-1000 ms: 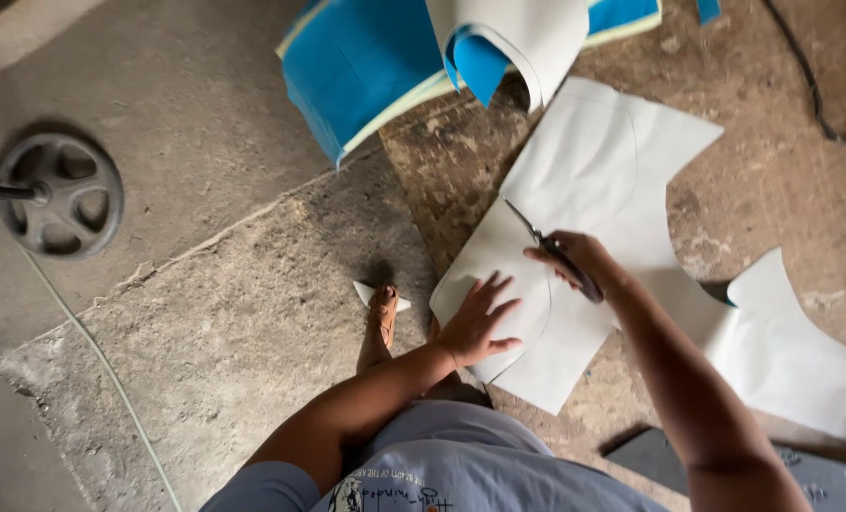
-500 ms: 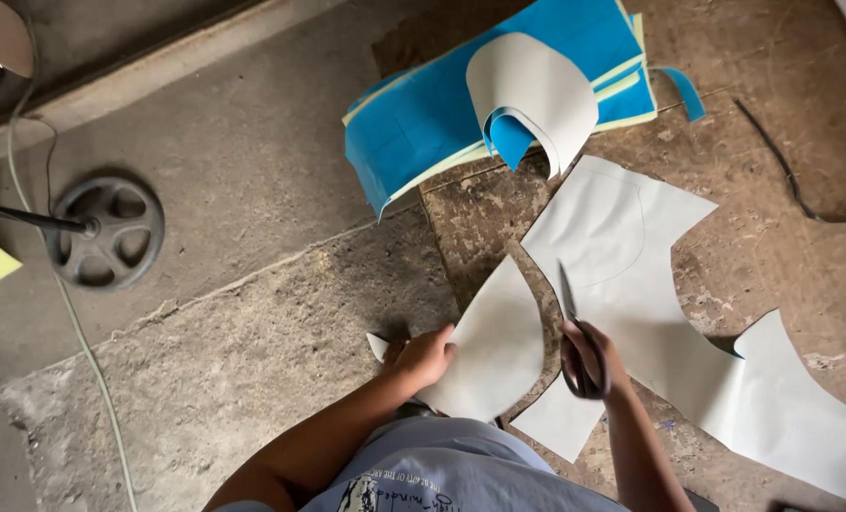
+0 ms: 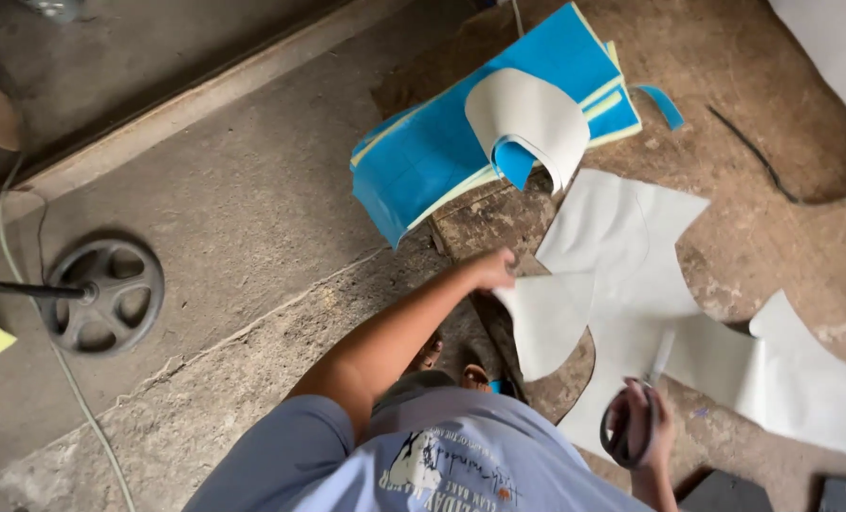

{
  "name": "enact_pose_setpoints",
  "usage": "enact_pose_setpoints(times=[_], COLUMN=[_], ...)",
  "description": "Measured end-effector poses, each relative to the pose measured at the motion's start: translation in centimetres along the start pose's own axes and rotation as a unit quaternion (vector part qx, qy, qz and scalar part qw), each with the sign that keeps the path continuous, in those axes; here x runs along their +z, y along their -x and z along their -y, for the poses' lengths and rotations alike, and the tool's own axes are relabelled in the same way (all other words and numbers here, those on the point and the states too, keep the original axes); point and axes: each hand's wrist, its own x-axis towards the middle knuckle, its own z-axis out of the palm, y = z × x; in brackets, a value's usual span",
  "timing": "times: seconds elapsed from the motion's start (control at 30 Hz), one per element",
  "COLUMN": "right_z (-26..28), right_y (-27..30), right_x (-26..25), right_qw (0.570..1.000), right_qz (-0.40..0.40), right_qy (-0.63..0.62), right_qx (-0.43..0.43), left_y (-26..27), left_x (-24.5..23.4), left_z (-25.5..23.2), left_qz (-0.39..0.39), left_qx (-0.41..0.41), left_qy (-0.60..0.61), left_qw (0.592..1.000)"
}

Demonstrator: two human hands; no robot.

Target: The person uses shears to cut a white sheet of material along a drawn outline. They then place a black textured template on a larger white sheet, trace its shape with a pen, and cut the traced shape out.

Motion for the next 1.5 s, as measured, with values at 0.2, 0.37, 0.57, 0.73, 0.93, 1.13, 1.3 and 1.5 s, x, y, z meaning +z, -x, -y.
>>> enact_pose_setpoints(times=[0.2,0.37,0.57,0.73,0.93,1.13,1.3,1.5], right_z=[-6.8,-8.7,-8.5,-7.8,-8.8,-7.5,-6.6,-1.8], right_y=[-0.7,-0.1,0.1,1.3,2.5,4.2,5.0,7.2], right_x=[4.2,6.4,8.0,7.1,4.8,0.3,-2.0,-3.1], right_qw=[0.975,0.972,0.974,0.972,0.985,0.983,0.972,0.959], right_qz=[0.115,0.095,0.087,0.092,0.092,0.018,0.138,0.163], right_qy=[0.161,0.137,0.14,0.16,0.029,-0.143,-0.19,-0.196], right_qx=[0.1,0.168,0.155,0.143,0.144,0.118,0.005,-0.121], left_y=[2.9,-2.0,-5.1,-3.7,-5.1,-2.8,3.5,7.3], left_x=[2.1,8.6,12.6,13.3,9.9,5.4,2.1,1.1], left_z=[0.1,4.1,6.9,4.9,3.8,3.0,-0.7,-2.0], left_qz=[-0.128,-0.15,-0.201,-0.113,-0.119,-0.148,-0.16,-0.114], left_qx=[-0.005,0.112,0.406,0.292,0.108,0.153,0.34,0.414], left_qy=[0.254,0.132,-0.16,-0.121,0.022,-0.039,0.066,0.094], left_qw=[0.959,0.973,0.877,0.942,0.987,0.976,0.924,0.898])
